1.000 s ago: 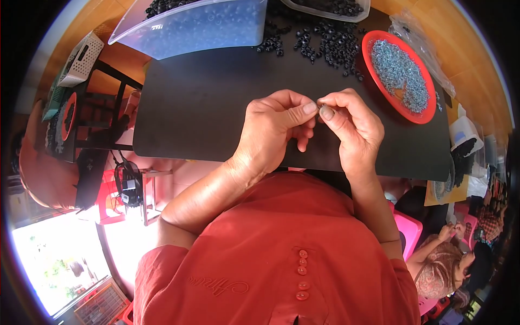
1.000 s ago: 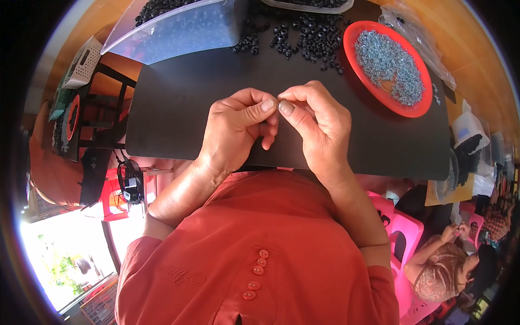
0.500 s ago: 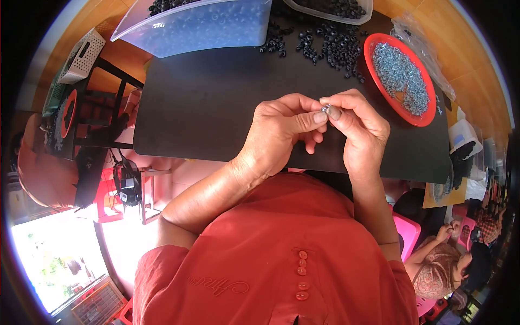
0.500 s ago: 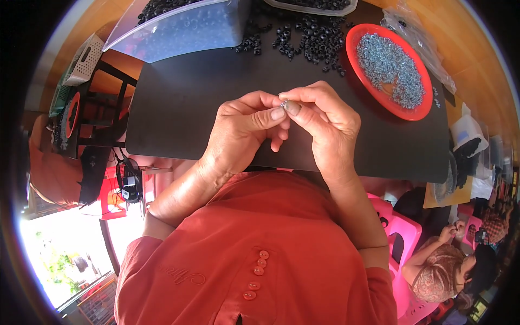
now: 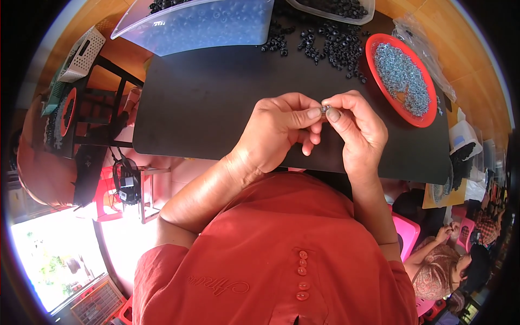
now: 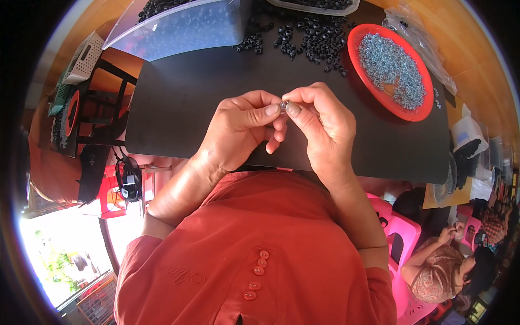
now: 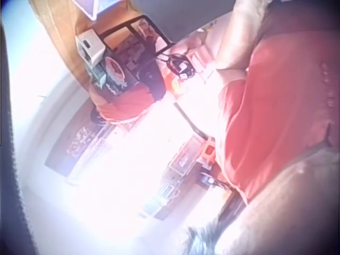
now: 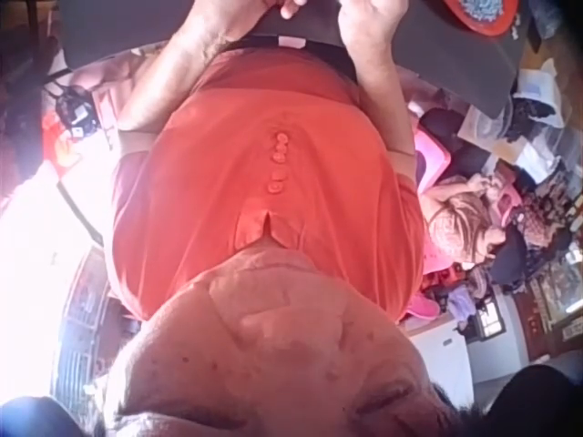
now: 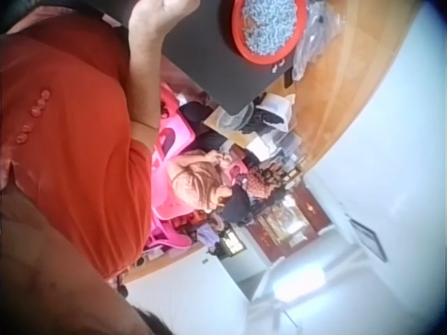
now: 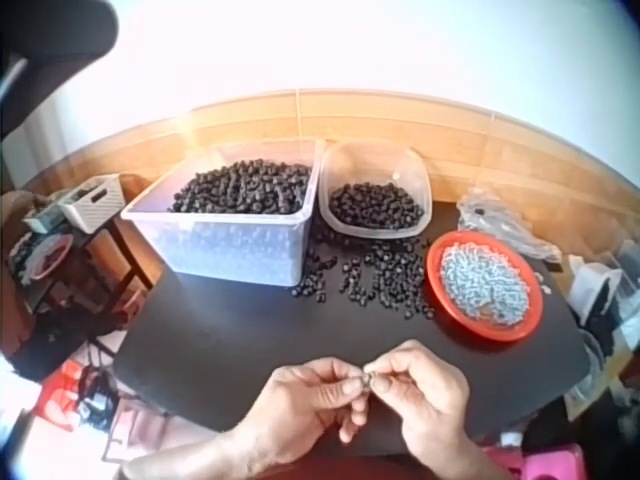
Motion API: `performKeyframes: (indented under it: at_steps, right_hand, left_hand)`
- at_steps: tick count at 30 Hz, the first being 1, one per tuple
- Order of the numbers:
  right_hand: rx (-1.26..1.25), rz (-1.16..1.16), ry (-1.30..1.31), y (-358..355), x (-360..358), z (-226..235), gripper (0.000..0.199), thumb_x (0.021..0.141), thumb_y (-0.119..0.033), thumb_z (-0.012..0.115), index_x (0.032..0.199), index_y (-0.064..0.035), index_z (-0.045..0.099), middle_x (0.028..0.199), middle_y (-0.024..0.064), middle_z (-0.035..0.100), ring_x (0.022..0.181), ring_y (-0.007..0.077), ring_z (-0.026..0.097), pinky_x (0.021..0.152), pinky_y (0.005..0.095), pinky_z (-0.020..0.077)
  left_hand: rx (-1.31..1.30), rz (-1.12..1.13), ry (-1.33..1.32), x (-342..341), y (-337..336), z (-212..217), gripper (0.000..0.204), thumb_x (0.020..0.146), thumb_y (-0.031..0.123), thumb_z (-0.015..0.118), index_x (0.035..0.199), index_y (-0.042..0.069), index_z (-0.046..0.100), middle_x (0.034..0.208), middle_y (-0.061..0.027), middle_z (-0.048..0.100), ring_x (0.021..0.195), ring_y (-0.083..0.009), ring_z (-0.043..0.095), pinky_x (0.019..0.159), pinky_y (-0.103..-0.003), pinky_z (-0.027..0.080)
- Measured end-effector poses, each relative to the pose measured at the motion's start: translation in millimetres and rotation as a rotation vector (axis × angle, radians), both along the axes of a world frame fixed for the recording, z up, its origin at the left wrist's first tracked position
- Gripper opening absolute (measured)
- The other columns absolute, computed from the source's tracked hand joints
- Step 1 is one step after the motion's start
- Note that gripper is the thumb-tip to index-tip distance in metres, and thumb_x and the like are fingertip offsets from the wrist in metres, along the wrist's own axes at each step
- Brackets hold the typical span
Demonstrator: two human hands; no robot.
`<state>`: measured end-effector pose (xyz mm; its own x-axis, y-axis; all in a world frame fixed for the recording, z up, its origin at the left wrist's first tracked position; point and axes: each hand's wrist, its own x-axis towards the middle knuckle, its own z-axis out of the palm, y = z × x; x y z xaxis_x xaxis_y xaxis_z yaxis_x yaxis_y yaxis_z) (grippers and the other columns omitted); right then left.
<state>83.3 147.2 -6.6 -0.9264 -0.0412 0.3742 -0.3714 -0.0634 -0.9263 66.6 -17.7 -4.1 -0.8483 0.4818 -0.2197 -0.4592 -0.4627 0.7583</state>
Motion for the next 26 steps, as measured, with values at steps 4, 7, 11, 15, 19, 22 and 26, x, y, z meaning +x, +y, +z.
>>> performKeyframes:
  at_steps: [4, 7, 11, 15, 19, 22, 26]
  right_hand:
    - [0.250, -0.078, 0.166, 1.9, -1.3, -1.5, 0.005, 0.090, 0.001, 0.063, 0.093, 0.0050, 0.063, 0.086, 0.0039, 0.058, 0.077, 0.0083, 0.054, 0.068, 0.0201, 0.0432]
    - [0.222, -0.051, 0.131, 2.4, -2.0, -2.1, 0.006, 0.090, -0.001, 0.063, 0.092, 0.0041, 0.063, 0.086, 0.0036, 0.059, 0.076, 0.0082, 0.054, 0.068, 0.0203, 0.0429]
    - [0.045, -0.057, -0.078, 0.5, -2.1, -1.0, 0.011, 0.092, -0.008, 0.063, 0.093, 0.0036, 0.063, 0.083, 0.0031, 0.059, 0.073, 0.0084, 0.055, 0.066, 0.0207, 0.0428]
    - [-0.010, -0.053, -0.143, 0.9, -0.3, 0.0, 0.013, 0.093, -0.010, 0.062, 0.093, 0.0032, 0.064, 0.081, 0.0028, 0.060, 0.071, 0.0083, 0.055, 0.064, 0.0206, 0.0427]
    - [-0.005, -0.033, -0.153, 2.5, -0.3, -1.7, 0.014, 0.093, -0.011, 0.062, 0.093, 0.0022, 0.064, 0.080, 0.0028, 0.062, 0.070, 0.0082, 0.056, 0.062, 0.0204, 0.0424]
    - [0.017, -0.008, -0.145, 3.3, -0.6, -2.4, 0.014, 0.093, -0.012, 0.062, 0.092, 0.0019, 0.064, 0.079, 0.0031, 0.062, 0.070, 0.0083, 0.056, 0.061, 0.0205, 0.0427]
    - [0.000, 0.005, -0.172, 4.2, 1.8, 0.4, 0.015, 0.093, -0.013, 0.063, 0.092, 0.0022, 0.064, 0.079, 0.0039, 0.063, 0.070, 0.0093, 0.058, 0.062, 0.0209, 0.0431]
  left_hand:
    - [-0.189, 0.098, 0.187, 5.2, 1.2, -0.9, 0.010, 0.093, 0.005, 0.062, 0.098, -0.003, 0.061, 0.082, -0.0091, 0.063, 0.071, -0.0150, 0.061, 0.057, -0.027, 0.048]
    - [-0.371, 0.168, 0.411, 8.3, 2.7, -4.8, 0.014, 0.086, 0.000, 0.068, 0.099, -0.001, 0.061, 0.083, -0.0060, 0.063, 0.073, -0.0101, 0.059, 0.058, -0.023, 0.050]
    - [-0.630, 0.408, 0.831, 9.7, 4.5, -9.6, 0.024, 0.075, -0.003, 0.076, 0.092, 0.002, 0.060, 0.087, -0.0029, 0.061, 0.074, -0.0089, 0.057, 0.058, -0.024, 0.049]
    - [-0.797, 0.544, 1.227, 5.8, 8.0, -9.0, 0.032, 0.067, -0.005, 0.080, 0.089, 0.005, 0.058, 0.087, -0.0049, 0.059, 0.073, -0.0144, 0.058, 0.055, -0.026, 0.048]
    - [-0.916, 0.566, 1.297, 5.1, 13.7, -4.3, 0.033, 0.065, -0.004, 0.080, 0.088, 0.005, 0.059, 0.086, -0.0066, 0.059, 0.073, -0.0190, 0.058, 0.054, -0.028, 0.048]
    - [-0.946, 0.618, 1.363, 2.5, 12.3, -7.8, 0.031, 0.066, -0.003, 0.080, 0.088, 0.005, 0.059, 0.085, -0.0067, 0.060, 0.073, -0.0197, 0.058, 0.054, -0.029, 0.048]
    - [-0.929, 0.572, 1.369, 2.1, 8.8, -11.9, 0.028, 0.072, -0.002, 0.078, 0.093, 0.006, 0.061, 0.085, -0.0060, 0.060, 0.073, -0.0220, 0.059, 0.059, -0.033, 0.051]
